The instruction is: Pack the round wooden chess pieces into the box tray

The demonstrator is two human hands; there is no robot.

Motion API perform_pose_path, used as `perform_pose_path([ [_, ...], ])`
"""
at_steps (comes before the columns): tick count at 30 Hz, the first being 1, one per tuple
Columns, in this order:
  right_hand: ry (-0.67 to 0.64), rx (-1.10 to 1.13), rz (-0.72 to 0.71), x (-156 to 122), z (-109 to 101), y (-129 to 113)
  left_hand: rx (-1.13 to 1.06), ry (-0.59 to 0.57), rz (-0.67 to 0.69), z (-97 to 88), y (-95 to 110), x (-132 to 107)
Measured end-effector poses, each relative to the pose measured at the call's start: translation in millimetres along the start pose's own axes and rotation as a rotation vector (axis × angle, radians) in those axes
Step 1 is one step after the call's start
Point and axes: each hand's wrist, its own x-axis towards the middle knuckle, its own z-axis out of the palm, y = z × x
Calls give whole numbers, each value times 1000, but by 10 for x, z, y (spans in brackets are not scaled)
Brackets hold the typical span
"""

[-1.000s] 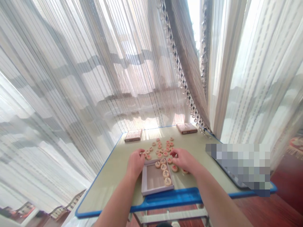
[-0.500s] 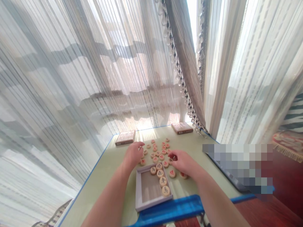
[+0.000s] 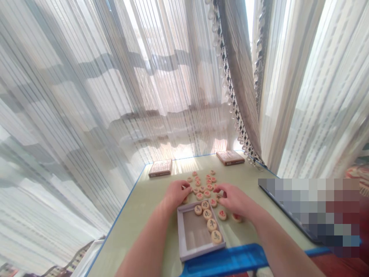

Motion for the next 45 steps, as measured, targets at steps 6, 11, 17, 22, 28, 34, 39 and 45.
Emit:
perform_pose_path([
  [6, 96, -233, -42, 585, -46, 40, -30, -73, 0, -8, -4, 24],
  [11, 325, -235, -214, 635, -14, 45, -9, 49, 128, -5, 40, 52],
  [17, 230, -96, -409, 480, 114, -150, -239, 120, 180, 15, 128, 51],
  [22, 258, 21, -521, 464, 193, -204, -583, 114, 167, -81, 268, -65],
  [28, 279, 42, -507, 434, 173, -203, -730, 91, 73, -174, 344, -164],
  [34, 251, 66, -517, 432, 166, -199, -820, 13, 90, -178, 336, -170],
  [39, 209, 14, -485, 414, 88, -201, -710, -26, 120, -219, 361, -186],
  [45, 139, -26, -442, 373, 42, -217, -663, -146, 128, -225, 308, -177],
])
